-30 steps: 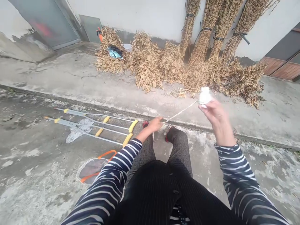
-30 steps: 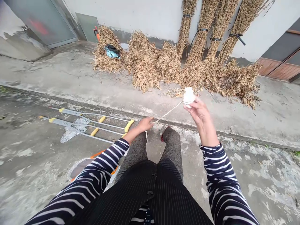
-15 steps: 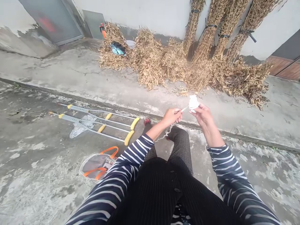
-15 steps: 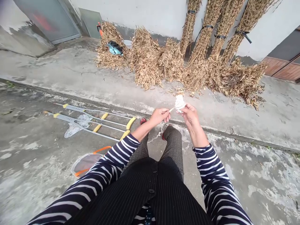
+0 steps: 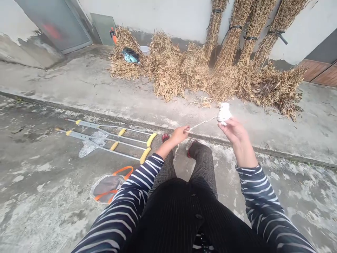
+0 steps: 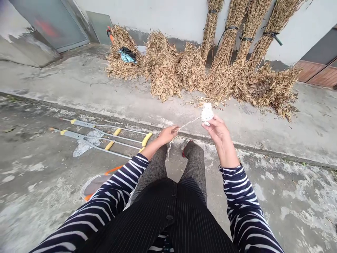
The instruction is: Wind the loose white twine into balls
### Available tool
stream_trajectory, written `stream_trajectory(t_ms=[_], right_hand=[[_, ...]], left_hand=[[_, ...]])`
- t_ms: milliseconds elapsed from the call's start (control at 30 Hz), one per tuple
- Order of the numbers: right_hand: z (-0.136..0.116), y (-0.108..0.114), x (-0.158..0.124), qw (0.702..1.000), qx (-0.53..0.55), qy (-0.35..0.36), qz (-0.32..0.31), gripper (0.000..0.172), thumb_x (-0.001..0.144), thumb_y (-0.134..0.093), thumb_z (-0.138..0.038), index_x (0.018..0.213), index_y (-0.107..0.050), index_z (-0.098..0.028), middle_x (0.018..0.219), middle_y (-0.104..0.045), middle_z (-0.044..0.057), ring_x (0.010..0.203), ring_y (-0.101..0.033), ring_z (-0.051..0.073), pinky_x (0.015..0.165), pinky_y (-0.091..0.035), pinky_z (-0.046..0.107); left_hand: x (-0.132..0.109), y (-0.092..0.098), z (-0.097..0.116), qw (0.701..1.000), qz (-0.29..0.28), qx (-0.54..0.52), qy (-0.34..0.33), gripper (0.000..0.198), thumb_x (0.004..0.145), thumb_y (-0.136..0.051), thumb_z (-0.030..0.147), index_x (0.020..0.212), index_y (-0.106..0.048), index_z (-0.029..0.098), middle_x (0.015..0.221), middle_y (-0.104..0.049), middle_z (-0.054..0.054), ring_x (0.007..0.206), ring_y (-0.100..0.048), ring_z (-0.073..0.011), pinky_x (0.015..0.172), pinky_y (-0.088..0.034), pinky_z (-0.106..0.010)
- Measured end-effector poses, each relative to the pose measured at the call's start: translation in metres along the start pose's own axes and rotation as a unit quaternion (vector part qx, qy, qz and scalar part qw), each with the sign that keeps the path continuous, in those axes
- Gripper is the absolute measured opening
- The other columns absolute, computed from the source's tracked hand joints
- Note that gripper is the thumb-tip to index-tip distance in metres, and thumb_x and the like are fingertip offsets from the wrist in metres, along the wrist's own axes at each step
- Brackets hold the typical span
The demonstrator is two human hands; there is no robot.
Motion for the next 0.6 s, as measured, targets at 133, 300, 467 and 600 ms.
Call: stream_trajectory(t_ms=[133, 300, 467, 600], right_hand=[[0.017, -0.016, 0.003, 0.998, -0.040, -0.038, -0.041, 0.039, 0.061, -0.082, -0.007, 0.095, -0.074, -0.025, 0.092, -0.077, 0.000, 0.077, -0.071, 0.016, 0.069, -0.067, 0.029], [0.021, -0.018, 0.002, 0.994, -0.071, -0.056, -0.054, 0.037, 0.055, -0.087, -0.009, 0.088, -0.074, -0.022, 0.085, -0.077, 0.000, 0.072, -0.071, 0.015, 0.065, -0.065, 0.026], [0.029, -0.011, 0.002, 0.995, -0.030, -0.085, -0.042, 0.044, 0.051, -0.084, -0.010, 0.091, -0.073, -0.025, 0.078, -0.074, -0.002, 0.067, -0.067, 0.014, 0.060, -0.061, 0.024], [0.036, -0.014, 0.003, 0.994, 0.000, -0.071, -0.080, 0.053, 0.056, -0.081, -0.014, 0.106, -0.070, -0.026, 0.080, -0.073, 0.001, 0.070, -0.066, 0.016, 0.058, -0.057, 0.026]], left_hand=[[0.001, -0.021, 0.058, 0.984, -0.060, -0.149, -0.070, 0.044, 0.084, -0.069, 0.019, 0.128, -0.067, 0.016, 0.122, -0.072, -0.012, 0.107, -0.068, -0.0208, 0.080, -0.058, -0.028], [-0.003, -0.034, 0.100, 0.942, -0.117, -0.312, -0.046, 0.025, 0.084, -0.075, 0.027, 0.098, -0.070, 0.007, 0.076, -0.072, -0.006, 0.066, -0.066, -0.0120, 0.063, -0.055, -0.025], [-0.014, -0.026, 0.106, 0.930, -0.161, -0.331, -0.005, 0.021, 0.088, -0.070, 0.028, 0.081, -0.066, 0.009, 0.059, -0.065, -0.001, 0.050, -0.059, -0.0078, 0.050, -0.045, -0.019], [-0.017, -0.020, 0.107, 0.913, -0.193, -0.360, 0.011, 0.021, 0.091, -0.062, 0.027, 0.077, -0.062, 0.011, 0.057, -0.063, -0.001, 0.050, -0.059, -0.0080, 0.050, -0.042, -0.019]])
Point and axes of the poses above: each hand's wrist, its own x-axis towards the middle knuckle, its own y-axis out of the back of the hand, z = x × y, the point moved 7 cm from there along x, towards the middle knuckle
